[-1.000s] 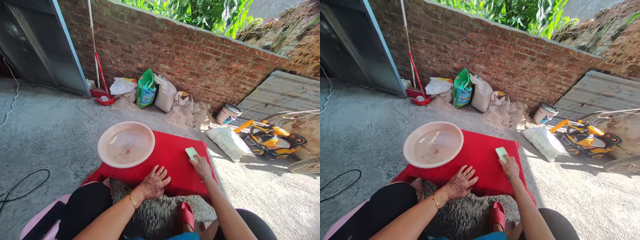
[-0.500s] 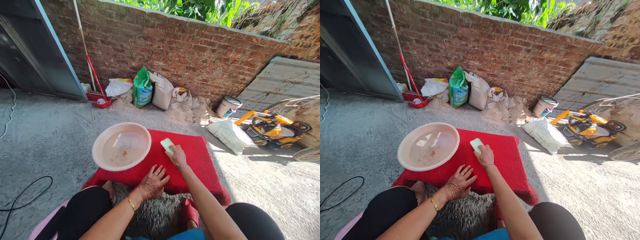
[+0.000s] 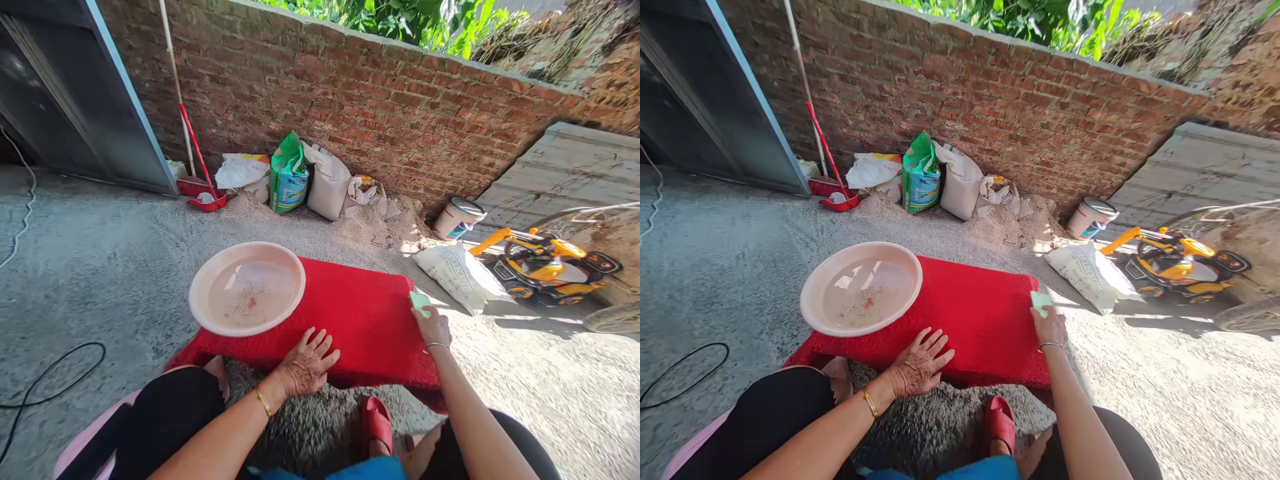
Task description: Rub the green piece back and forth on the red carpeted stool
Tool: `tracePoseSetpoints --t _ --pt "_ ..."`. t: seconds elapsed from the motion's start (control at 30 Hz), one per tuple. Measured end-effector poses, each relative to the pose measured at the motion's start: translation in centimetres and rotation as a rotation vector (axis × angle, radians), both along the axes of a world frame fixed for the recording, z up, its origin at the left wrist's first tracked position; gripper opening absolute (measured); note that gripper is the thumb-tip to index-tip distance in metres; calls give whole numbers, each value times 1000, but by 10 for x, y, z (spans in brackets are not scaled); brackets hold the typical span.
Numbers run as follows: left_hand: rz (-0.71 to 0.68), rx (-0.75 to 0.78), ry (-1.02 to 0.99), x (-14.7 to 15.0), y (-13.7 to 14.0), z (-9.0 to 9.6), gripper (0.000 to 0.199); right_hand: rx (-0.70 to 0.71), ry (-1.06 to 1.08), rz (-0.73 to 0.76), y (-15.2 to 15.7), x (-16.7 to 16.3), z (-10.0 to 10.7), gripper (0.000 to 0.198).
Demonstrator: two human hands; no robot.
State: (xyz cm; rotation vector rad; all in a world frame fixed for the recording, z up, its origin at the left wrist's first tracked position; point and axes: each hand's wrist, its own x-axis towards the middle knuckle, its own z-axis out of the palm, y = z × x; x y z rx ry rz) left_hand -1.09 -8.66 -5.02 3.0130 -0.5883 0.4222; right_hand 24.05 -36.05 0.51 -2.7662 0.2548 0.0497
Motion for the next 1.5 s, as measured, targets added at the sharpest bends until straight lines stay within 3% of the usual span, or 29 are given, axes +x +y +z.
tracePoseSetpoints --t 0.1,0.2,0.3,0.37,0.43,0.5,0.73,0.83,0.93,1.13,1.23,1.37,1.5 --pt "1 1 -12 0 1 -2 50 50 -76 149 39 -11 -2 47" --pt "10 -8 -32 0 0 -6 49 66 -143 420 105 -29 -3 42" --pt "16 -22 -38 1 -1 -9 48 31 -192 643 166 -44 -3 38" --pt "18 -29 -33 2 -1 -8 47 -19 -209 727 187 -48 -2 38" --pt "20 -30 -25 2 -2 -6 48 -78 -210 744 188 -43 -2 38" --pt "18 -26 -18 2 -2 -4 49 -125 -189 686 168 -30 -3 39" --pt "11 -18 -17 1 0 -1 47 -106 -18 176 22 26 -2 47" --pt "5 -10 -12 1 0 -1 48 -51 -8 -4 -2 30 1 51" --pt "-1 -2 -9 0 0 -2 49 -16 -79 95 29 20 3 48" --pt "2 -33 -11 0 0 -3 49 -13 -149 563 172 -23 3 40" --pt "1 -57 -6 0 -2 -2 50 -42 -165 698 220 -35 2 40" --pt "-1 -66 8 0 -2 -2 50 -119 -148 694 220 -22 0 42" --pt "-13 -56 18 0 -1 -2 52 -167 -121 492 157 14 -1 43"
